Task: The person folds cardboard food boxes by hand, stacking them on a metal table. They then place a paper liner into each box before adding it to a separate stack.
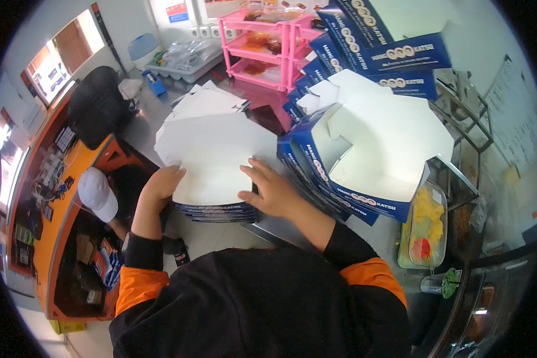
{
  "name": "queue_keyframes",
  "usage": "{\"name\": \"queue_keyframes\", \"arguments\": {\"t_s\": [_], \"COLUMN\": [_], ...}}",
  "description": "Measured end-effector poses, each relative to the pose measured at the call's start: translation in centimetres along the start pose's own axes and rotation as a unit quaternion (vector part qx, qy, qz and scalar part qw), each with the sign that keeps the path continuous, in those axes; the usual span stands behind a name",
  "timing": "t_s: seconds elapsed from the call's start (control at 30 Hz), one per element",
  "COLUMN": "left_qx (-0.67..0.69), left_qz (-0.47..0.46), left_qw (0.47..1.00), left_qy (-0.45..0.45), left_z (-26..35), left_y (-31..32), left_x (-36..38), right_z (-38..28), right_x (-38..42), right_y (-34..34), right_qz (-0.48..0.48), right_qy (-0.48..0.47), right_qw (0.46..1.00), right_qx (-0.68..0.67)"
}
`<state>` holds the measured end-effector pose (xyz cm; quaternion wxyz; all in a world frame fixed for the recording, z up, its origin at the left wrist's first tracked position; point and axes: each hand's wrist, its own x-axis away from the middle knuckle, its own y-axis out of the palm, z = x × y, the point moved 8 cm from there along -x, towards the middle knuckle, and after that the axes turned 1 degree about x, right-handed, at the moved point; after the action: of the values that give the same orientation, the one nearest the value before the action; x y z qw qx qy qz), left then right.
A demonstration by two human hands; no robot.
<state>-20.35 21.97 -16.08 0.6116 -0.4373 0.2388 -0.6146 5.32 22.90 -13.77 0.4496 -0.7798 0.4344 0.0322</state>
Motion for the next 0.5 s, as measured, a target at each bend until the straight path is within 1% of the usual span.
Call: {"name": "queue_keyframes", "arguments": {"t_s": [0.03,0.07,0.1,0.13,0.17,0.2,0.23,0.27,0.3,0.33,0.37,0.4,0.43,0.5], "left_qx": [0.024,0.136,0.245,0.349,0.281,0.21,0.103,0.09,0.077,0.063,0.083,0.075,0.066,0.058], "left_qz": [0.003,0.084,0.161,0.232,0.3,0.361,0.335,0.346,0.356,0.366,0.379,0.385,0.393,0.406], "left_qw": [0.999,0.986,0.951,0.894,0.875,0.841,0.875,0.872,0.869,0.866,0.862,0.861,0.86,0.857], "left_qy": [-0.021,0.042,0.102,0.159,0.255,0.345,0.333,0.334,0.335,0.336,0.326,0.324,0.32,0.311], "left_z": [0.2,0.5,-0.4,-1.4,-0.4,1.2,3.5,3.9,3.9,4.0,3.9,4.1,4.1,4.1], "left_y": [-0.2,-0.6,-0.4,-0.5,-0.4,0.2,0.9,1.5,2.2,2.8,2.7,2.9,2.9,2.7], "left_x": [0.5,0.9,1.9,3.1,4.9,7.0,8.2,8.2,8.2,8.2,7.9,7.5,7.0,6.2], "right_z": [-1.7,-3.9,-5.9,-6.9,-7.6,-8.0,-7.3,-6.5,-4.9,-2.7,-0.8,1.0,0.9,-1.6], "right_x": [0.3,0.9,1.6,2.5,3.7,4.9,4.9,4.4,3.9,3.4,3.2,3.8,4.0,4.5], "right_y": [-1.8,-4.0,-6.0,-8.5,-10.9,-12.7,-13.7,-14.6,-14.7,-14.1,-13.5,-12.6,-12.4,-13.1], "right_qz": [0.034,0.066,0.097,0.159,0.219,0.276,0.274,0.27,0.239,0.157,0.075,-0.009,-0.007,-0.018], "right_qy": [-0.037,-0.074,-0.111,-0.102,-0.092,-0.079,-0.038,0.004,0.067,0.169,0.267,0.359,0.32,0.251], "right_qw": [0.998,0.994,0.987,0.974,0.955,0.93,0.923,0.914,0.916,0.921,0.91,0.885,0.888,0.874], "right_qx": [0.024,0.047,0.069,0.124,0.178,0.231,0.268,0.304,0.315,0.313,0.307,0.295,0.331,0.416]}}
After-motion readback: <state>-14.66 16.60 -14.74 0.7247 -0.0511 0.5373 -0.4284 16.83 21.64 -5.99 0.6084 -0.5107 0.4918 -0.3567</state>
